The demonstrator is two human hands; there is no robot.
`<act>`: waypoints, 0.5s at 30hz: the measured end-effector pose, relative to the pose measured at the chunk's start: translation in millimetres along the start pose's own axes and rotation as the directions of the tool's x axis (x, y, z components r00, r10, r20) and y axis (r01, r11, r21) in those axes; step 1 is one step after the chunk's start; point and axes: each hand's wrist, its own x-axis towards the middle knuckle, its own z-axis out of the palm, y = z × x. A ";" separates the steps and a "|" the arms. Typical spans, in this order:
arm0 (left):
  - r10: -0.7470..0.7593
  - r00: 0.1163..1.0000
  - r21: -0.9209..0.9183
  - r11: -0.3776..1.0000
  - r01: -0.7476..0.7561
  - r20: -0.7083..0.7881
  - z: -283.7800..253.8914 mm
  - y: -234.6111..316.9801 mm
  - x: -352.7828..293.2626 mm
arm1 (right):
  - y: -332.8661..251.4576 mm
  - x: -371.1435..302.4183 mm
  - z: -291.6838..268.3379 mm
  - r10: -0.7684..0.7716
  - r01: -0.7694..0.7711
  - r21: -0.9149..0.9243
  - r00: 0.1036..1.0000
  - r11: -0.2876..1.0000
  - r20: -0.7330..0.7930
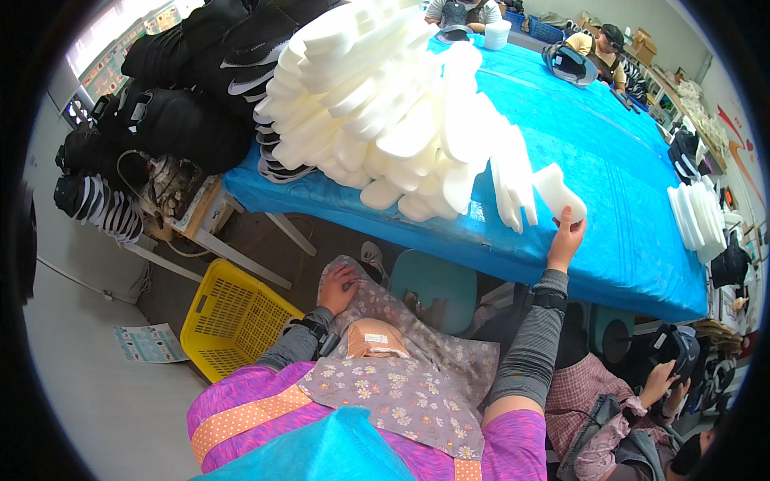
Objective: Manually fitting foam padding into shoe upper components.
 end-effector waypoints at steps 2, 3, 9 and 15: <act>-0.016 1.000 0.000 1.000 0.016 0.022 -1.1 0.6 -0.1 | 0.1 0.1 0.1 -0.001 0.001 -0.003 1.000 1.000 0.000; -0.032 0.998 0.001 0.999 0.032 0.044 -1.6 0.8 0.0 | 0.5 0.1 -0.1 -0.001 0.001 -0.003 1.000 1.000 0.000; -0.009 1.000 -0.004 1.000 0.009 0.011 -1.4 1.9 0.8 | 0.4 0.2 -0.3 -0.001 0.001 -0.013 1.000 1.000 0.000; -0.036 0.998 0.006 0.999 0.036 0.051 -3.2 2.6 0.0 | -0.7 -0.2 0.4 -0.002 0.002 -0.012 1.000 1.000 -0.001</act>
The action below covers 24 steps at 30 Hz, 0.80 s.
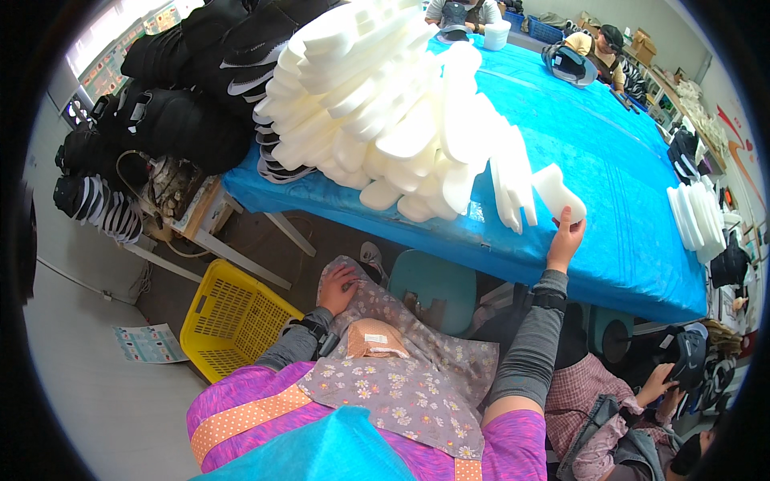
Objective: Manually fitting foam padding into shoe upper components.
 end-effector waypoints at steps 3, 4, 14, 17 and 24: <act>0.037 0.998 -0.007 0.999 -0.037 -0.045 0.8 -0.5 0.9 | 0.2 -0.1 -0.1 0.000 0.000 0.006 1.000 1.000 0.002; 0.036 0.998 -0.006 0.999 -0.037 -0.045 0.9 -0.4 0.8 | 0.1 -0.3 0.4 0.000 0.000 0.010 1.000 1.000 0.000; 0.009 1.000 -0.019 1.000 -0.010 -0.018 1.0 -1.3 0.0 | 2.6 0.6 -1.3 0.006 -0.006 0.004 1.000 1.000 0.005; 0.026 0.999 -0.011 1.000 -0.026 -0.048 1.1 -1.1 -0.3 | 3.0 0.7 -1.2 -0.003 0.003 -0.004 1.000 1.000 0.005; 0.031 0.998 -0.016 0.999 -0.032 -0.055 1.4 -1.9 0.2 | 1.8 0.6 -0.2 -0.001 0.001 0.003 1.000 1.000 0.000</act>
